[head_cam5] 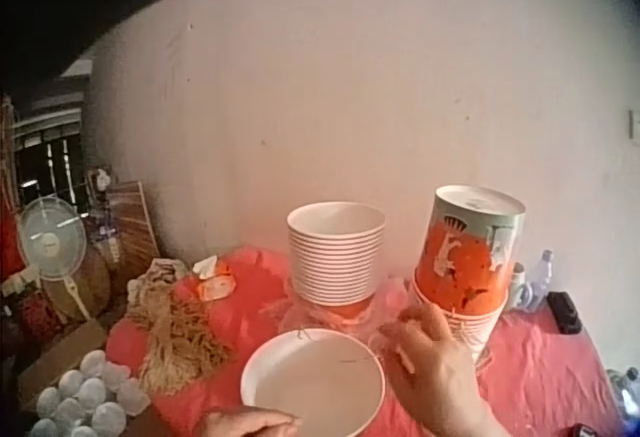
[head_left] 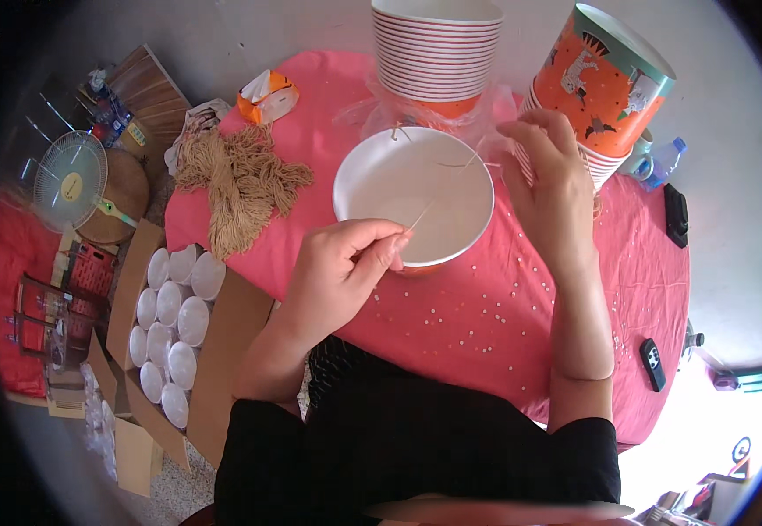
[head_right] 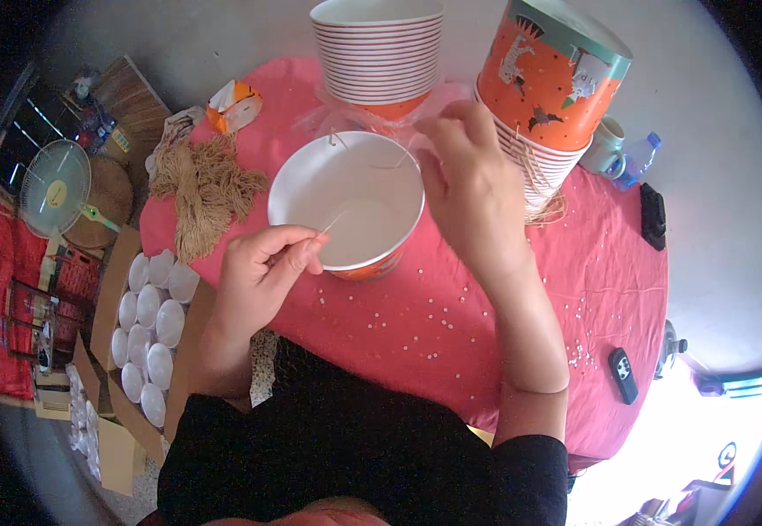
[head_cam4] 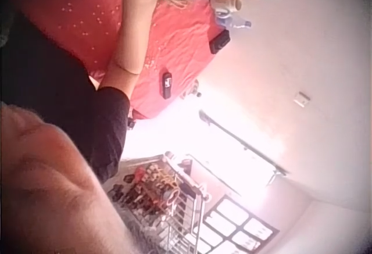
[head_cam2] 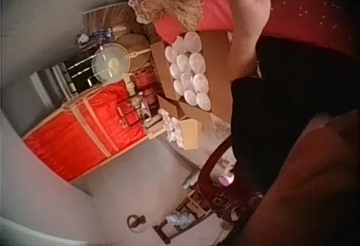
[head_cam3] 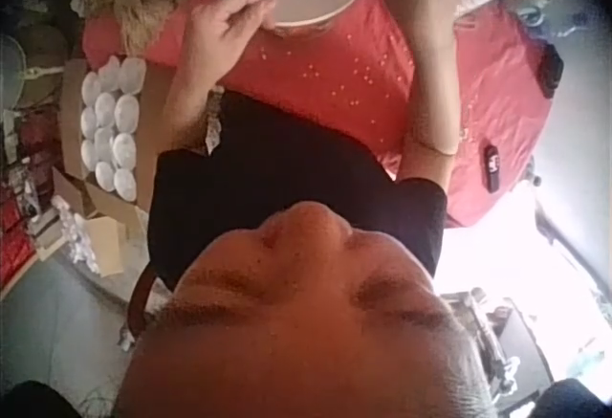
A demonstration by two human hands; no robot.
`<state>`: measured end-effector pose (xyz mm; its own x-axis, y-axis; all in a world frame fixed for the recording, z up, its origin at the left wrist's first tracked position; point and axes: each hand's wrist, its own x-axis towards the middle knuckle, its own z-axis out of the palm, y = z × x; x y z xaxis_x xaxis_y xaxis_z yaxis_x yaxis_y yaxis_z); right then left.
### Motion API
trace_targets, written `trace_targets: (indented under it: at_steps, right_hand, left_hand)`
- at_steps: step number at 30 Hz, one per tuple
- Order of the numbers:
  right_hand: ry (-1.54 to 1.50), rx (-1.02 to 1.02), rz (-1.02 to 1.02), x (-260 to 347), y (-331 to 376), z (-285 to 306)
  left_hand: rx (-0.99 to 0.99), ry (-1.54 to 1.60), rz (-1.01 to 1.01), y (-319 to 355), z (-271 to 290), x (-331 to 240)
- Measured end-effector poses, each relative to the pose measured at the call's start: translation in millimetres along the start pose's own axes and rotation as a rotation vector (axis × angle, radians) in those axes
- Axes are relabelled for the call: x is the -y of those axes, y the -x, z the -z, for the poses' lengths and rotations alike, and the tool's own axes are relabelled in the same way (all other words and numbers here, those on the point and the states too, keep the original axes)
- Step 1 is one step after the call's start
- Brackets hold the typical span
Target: Threading thin string handles through pre-punched holes in decorative paper buckets for assembly.
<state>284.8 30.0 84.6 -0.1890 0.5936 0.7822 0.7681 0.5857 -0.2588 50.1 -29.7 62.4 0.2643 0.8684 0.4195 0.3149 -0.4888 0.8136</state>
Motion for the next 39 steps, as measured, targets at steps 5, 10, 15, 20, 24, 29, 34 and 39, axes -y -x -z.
trace_targets:
  at_steps: [5,10,15,20,24,29,34,39]
  right_hand:
    - [-0.833,0.591,-0.245,48,9,25]
    - [-0.887,0.601,-0.177,46,16,10]
    - [-0.724,0.494,-0.002,46,13,11]
    - [-0.711,0.453,0.066,37,12,7]
    - [-0.689,0.5,0.031,38,8,11]
    - [-0.738,0.531,0.002,38,11,7]
    - [-0.765,0.526,0.042,31,11,6]
    - [-0.467,0.559,0.049,21,9,1]
  left_hand:
    - [0.071,0.068,0.045,1,-4,-8]
    - [0.126,0.18,0.079,-2,-8,-9]
    - [0.128,0.113,0.083,-5,-4,-13]
    - [0.101,0.084,0.073,-5,-4,-12]
    - [0.126,0.1,0.095,-6,-2,-14]
    - [0.114,0.154,0.067,0,-4,-7]
    - [-0.006,-0.139,-0.269,1,-1,-1]
    - [-0.054,-0.409,-0.313,12,-3,3]
